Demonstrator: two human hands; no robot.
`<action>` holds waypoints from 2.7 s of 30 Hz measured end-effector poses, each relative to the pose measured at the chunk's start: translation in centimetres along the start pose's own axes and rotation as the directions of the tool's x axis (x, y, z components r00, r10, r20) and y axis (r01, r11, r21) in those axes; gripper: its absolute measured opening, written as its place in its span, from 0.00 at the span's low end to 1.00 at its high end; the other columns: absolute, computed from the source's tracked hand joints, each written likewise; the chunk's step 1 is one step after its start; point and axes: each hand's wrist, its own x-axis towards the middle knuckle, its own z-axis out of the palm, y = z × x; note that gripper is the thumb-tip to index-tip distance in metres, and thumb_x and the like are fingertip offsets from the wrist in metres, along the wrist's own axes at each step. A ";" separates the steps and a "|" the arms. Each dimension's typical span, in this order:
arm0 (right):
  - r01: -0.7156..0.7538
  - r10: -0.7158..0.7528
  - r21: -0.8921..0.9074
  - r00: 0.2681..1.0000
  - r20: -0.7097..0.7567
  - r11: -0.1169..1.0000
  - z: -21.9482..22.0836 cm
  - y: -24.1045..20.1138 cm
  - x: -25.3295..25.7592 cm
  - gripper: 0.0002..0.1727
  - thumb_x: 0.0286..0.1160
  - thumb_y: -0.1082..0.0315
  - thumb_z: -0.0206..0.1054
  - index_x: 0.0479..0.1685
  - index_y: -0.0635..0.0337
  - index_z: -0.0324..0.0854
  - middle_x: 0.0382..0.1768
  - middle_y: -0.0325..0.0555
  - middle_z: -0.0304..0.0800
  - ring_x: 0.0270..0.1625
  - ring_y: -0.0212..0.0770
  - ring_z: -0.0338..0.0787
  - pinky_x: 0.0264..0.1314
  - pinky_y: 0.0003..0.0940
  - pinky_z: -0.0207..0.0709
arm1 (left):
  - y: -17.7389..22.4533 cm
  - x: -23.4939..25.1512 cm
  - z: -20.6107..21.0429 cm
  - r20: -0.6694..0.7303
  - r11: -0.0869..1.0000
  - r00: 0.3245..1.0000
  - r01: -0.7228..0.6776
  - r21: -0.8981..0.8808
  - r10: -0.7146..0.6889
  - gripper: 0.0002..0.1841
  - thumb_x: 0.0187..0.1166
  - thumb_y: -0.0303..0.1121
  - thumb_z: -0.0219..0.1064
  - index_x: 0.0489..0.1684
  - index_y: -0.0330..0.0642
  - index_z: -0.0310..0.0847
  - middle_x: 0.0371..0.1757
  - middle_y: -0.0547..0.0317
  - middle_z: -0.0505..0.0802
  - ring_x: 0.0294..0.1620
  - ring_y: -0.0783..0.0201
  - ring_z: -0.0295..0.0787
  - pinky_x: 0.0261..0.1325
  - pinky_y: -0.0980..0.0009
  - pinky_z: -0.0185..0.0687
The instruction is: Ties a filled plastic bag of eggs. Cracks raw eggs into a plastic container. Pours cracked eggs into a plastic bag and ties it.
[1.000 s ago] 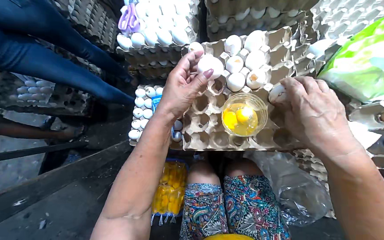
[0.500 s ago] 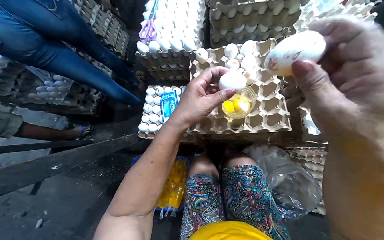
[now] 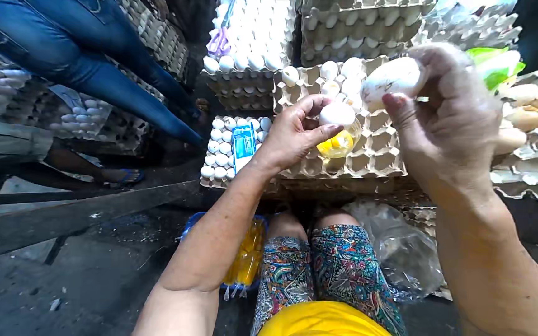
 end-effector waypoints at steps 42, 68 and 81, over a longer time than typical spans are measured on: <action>-0.424 0.312 0.134 0.815 0.488 0.896 0.3 3.3 1.1 0.14 0.78 0.59 0.70 0.56 0.52 0.90 0.42 0.30 0.96 0.38 0.23 0.94 0.43 0.23 0.91 | 0.4 0.6 -0.3 0.111 0.999 0.994 0.013 0.031 -0.016 0.24 0.75 0.25 0.76 0.69 0.30 0.79 0.62 0.50 0.90 0.55 0.67 0.93 0.60 0.72 0.91; -0.097 0.143 -0.167 0.945 0.293 0.981 2.9 3.4 -0.5 0.20 0.79 0.61 0.65 0.63 0.62 0.87 0.48 0.54 0.94 0.42 0.40 0.94 0.44 0.35 0.88 | -0.4 0.9 2.4 -0.126 0.891 0.987 -0.027 0.453 0.095 0.18 0.73 0.27 0.70 0.61 0.34 0.85 0.55 0.52 0.94 0.52 0.69 0.95 0.56 0.70 0.93; -0.071 0.115 -0.160 0.952 0.283 0.984 3.0 3.8 -0.6 0.20 0.76 0.65 0.65 0.64 0.64 0.86 0.50 0.56 0.93 0.44 0.42 0.95 0.45 0.34 0.89 | -0.8 1.0 2.6 -0.123 0.865 0.978 -0.089 0.494 0.171 0.19 0.70 0.25 0.70 0.60 0.32 0.85 0.56 0.50 0.94 0.54 0.67 0.95 0.59 0.70 0.93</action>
